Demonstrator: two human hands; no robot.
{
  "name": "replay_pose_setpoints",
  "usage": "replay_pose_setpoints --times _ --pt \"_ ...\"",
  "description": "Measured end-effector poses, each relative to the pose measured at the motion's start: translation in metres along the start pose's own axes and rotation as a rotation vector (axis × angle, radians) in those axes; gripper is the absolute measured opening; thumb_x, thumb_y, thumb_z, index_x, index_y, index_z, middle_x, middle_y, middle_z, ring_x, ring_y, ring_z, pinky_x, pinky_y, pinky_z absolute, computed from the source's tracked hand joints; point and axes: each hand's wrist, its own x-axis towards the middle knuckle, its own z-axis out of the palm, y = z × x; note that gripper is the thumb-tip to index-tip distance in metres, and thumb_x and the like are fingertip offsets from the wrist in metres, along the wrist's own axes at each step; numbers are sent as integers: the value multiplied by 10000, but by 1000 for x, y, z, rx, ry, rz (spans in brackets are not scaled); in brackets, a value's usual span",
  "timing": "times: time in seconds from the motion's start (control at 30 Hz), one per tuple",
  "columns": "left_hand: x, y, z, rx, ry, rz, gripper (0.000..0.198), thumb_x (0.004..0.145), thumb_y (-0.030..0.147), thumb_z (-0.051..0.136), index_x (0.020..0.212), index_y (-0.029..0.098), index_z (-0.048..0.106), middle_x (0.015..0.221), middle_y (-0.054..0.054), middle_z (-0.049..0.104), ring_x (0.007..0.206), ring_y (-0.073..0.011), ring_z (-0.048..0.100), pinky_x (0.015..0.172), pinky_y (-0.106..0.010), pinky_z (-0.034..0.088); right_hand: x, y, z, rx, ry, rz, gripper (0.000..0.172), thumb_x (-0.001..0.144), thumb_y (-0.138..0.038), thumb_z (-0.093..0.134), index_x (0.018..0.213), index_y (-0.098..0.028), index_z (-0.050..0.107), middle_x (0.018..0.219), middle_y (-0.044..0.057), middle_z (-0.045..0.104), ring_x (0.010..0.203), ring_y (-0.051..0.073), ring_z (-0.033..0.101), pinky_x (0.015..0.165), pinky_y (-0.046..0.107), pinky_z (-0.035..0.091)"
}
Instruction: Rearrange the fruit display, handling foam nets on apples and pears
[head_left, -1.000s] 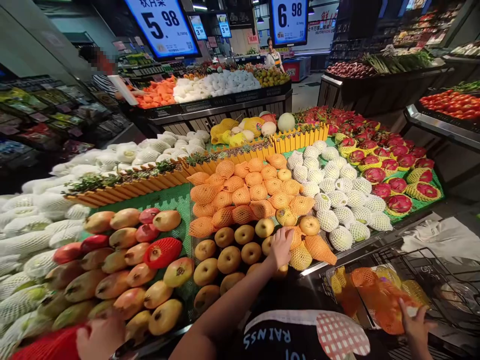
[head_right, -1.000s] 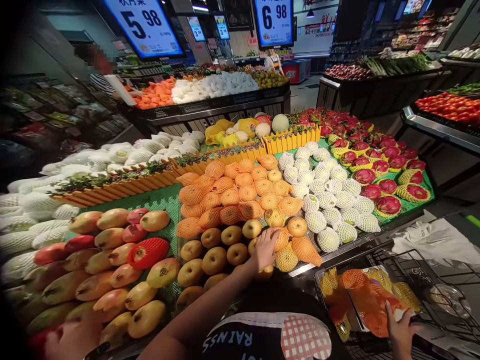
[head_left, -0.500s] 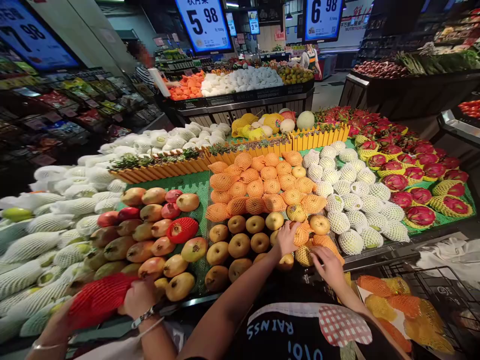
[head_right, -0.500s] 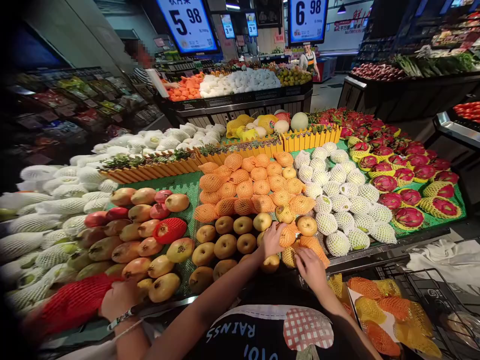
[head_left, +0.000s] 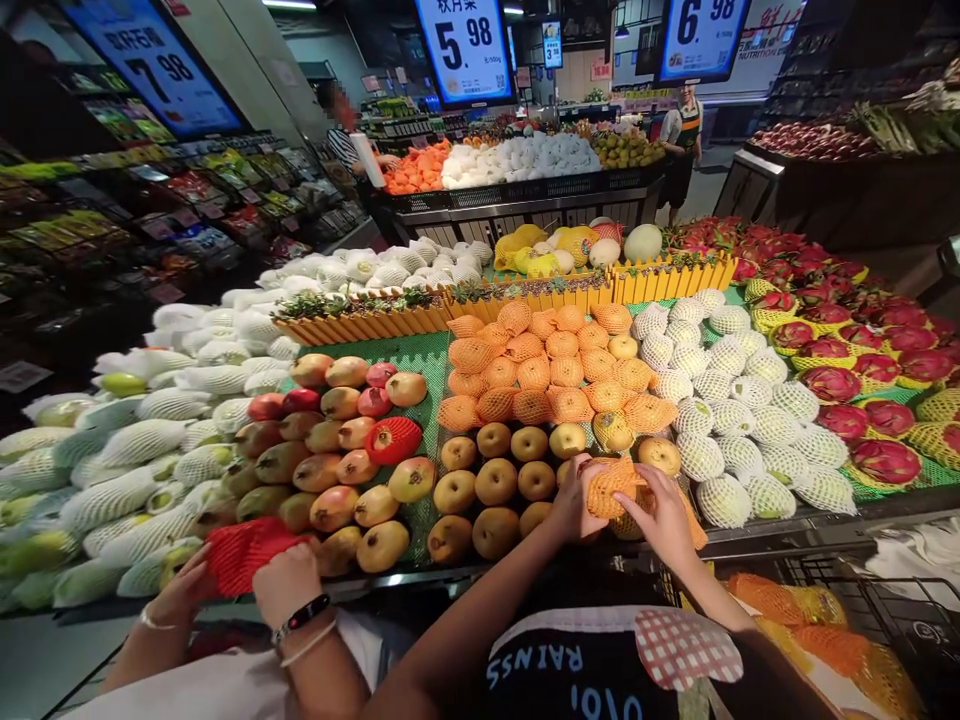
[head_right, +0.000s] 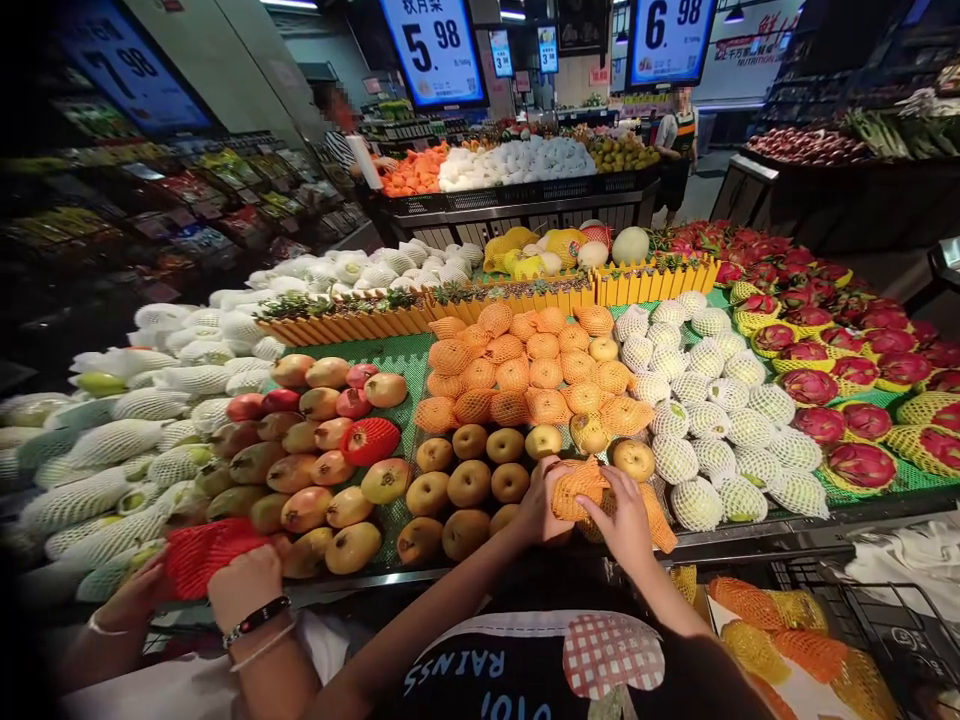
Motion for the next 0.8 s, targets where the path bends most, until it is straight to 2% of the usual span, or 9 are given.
replay_pose_setpoints --times 0.13,0.23,0.3,0.37,0.47,0.6,0.7,0.73,0.8 --pt "2 8 -13 104 -42 -24 787 735 283 833 1449 264 501 1398 -149 500 1319 -389 548 1109 -583 549 -4 -6 1 22 64 -130 168 1036 -387 693 1009 -236 761 1045 112 798 1022 322 726 911 521 613" --pt "8 18 -26 108 -92 -63 735 777 339 828 1448 273 537 1415 -149 534 1349 -399 543 1136 -574 533 -7 -5 -5 183 -100 -212 183 1051 -321 630 988 -253 787 1000 93 805 988 290 756 904 473 633" --pt "11 27 -35 96 -124 -105 697 807 341 808 1453 279 553 1434 -148 558 1364 -398 553 1173 -564 507 -9 0 -9 267 -206 -142 286 1069 -336 535 1030 -260 809 1095 113 806 1008 287 769 887 455 644" --pt "15 35 -44 86 -144 -136 680 819 321 794 1461 277 574 1470 -150 565 1384 -403 559 1197 -556 488 -8 9 -11 307 -238 -10 354 1067 -375 490 1059 -264 826 1212 133 782 1077 303 762 907 463 640" --pt "19 46 -56 29 -165 -99 755 781 301 830 1494 292 584 1528 -137 558 1410 -410 561 1211 -549 487 -5 19 -9 378 -212 176 335 972 -486 648 1135 -254 826 1309 159 737 1174 348 723 960 503 622" --pt "20 56 -64 -198 -156 -104 838 785 319 827 1568 263 533 1556 -142 588 1425 -376 575 1232 -555 471 -4 23 0 565 -261 309 732 724 -598 885 1348 -252 720 1360 173 709 1293 385 664 1046 537 590" --pt "19 59 -58 -409 -113 -238 479 866 359 747 1322 216 725 1320 -141 747 1235 -332 697 1084 -510 578 -12 22 12 680 -318 418 943 630 -628 937 1447 -275 624 1463 169 652 1330 375 648 1077 536 572" --pt "18 59 -55 -471 -58 -290 340 888 384 725 1175 208 773 1194 -133 785 1126 -315 734 1003 -486 610 -16 21 16 703 -330 460 925 627 -639 934 1427 -284 635 1454 165 660 1308 376 661 1068 540 573" --pt "19 55 -52 -555 113 -376 271 928 450 684 1002 201 761 1027 -113 795 969 -279 750 893 -442 627 -24 17 25 744 -335 526 799 646 -711 883 1301 -287 708 1315 159 732 1199 395 706 993 560 597"
